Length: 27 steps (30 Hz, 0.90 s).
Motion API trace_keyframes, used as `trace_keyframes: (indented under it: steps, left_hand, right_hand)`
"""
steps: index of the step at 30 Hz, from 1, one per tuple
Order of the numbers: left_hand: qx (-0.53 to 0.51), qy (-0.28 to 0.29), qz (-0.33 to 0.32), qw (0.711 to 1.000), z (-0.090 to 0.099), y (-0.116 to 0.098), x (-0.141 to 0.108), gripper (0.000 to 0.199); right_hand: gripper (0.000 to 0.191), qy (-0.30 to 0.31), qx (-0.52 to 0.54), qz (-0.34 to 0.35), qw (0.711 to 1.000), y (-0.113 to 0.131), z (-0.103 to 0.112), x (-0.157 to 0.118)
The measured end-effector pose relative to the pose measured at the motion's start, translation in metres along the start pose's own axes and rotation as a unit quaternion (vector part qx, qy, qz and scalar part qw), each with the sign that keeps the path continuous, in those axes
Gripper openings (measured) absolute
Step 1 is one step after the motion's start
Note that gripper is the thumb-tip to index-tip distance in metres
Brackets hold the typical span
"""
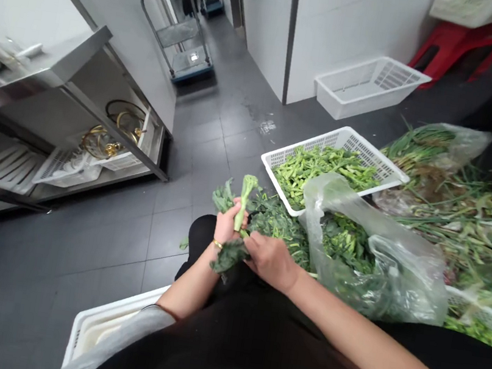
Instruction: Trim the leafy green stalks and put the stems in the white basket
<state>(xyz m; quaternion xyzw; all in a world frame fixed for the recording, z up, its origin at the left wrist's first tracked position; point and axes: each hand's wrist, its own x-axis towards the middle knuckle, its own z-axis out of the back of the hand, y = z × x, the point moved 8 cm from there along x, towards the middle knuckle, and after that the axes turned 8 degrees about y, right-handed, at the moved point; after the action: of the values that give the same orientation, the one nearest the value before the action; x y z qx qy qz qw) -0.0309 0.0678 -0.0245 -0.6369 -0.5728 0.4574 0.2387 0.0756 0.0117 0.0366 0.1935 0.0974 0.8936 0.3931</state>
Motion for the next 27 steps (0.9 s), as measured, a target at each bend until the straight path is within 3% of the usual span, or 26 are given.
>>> trace_keyframes:
  steps: [1, 3, 6, 9, 12, 14, 17, 18, 19, 23, 25, 27]
  left_hand:
    - [0.000, -0.003, -0.017, 1.000, 0.005, -0.009, 0.003, 0.043]
    - [0.006, -0.001, -0.067, 0.998, 0.011, -0.028, 0.001, 0.045]
    - [0.051, 0.021, -0.113, 0.992, 0.006, -0.041, -0.015, 0.046]
    - [0.135, 0.034, -0.132, 0.982, -0.006, -0.037, -0.032, 0.041]
    - [0.163, 0.046, -0.122, 0.978, -0.015, -0.027, -0.038, 0.034]
    - [0.100, 0.045, -0.092, 0.990, -0.016, -0.019, -0.034, 0.034]
    - [0.001, 0.045, -0.006, 0.999, -0.014, -0.010, -0.027, 0.035]
    - [-0.010, 0.046, 0.021, 0.999, -0.013, -0.008, -0.026, 0.033]
    - [-0.014, 0.047, 0.043, 0.998, -0.013, -0.006, -0.026, 0.030]
    - [-0.006, 0.069, 0.051, 0.996, -0.014, -0.005, -0.032, 0.033]
    - [0.007, 0.089, 0.034, 0.995, -0.018, -0.003, -0.036, 0.038]
    - [0.023, 0.110, 0.052, 0.992, -0.023, 0.003, -0.038, 0.036]
  right_hand:
    - [0.020, 0.024, -0.003, -0.003, 1.000, -0.002, -0.009, -0.007]
    - [0.017, 0.085, -0.005, -0.073, 0.994, -0.027, -0.022, -0.014]
    - [0.024, 0.152, 0.087, -0.166, 0.970, -0.066, -0.017, -0.002]
    - [0.038, 0.113, 0.186, -0.209, 0.953, -0.078, 0.012, 0.028]
    - [0.044, 0.038, 0.129, -0.233, 0.963, -0.064, 0.035, 0.043]
    - [0.037, 0.024, 0.095, -0.191, 0.977, -0.039, 0.033, 0.039]
    - [0.032, 0.071, 0.075, -0.012, 0.995, 0.010, 0.019, 0.021]
    - [0.032, 0.093, 0.074, 0.017, 0.993, 0.015, 0.016, 0.014]
    - [0.033, 0.111, 0.087, 0.007, 0.990, 0.012, 0.016, 0.011]
    - [0.043, 0.092, 0.241, -0.200, 0.945, -0.050, 0.030, 0.017]
    - [0.046, 0.055, 0.273, -0.229, 0.933, -0.068, 0.038, 0.027]
    - [0.044, 0.008, 0.209, -0.212, 0.955, -0.068, 0.045, 0.035]
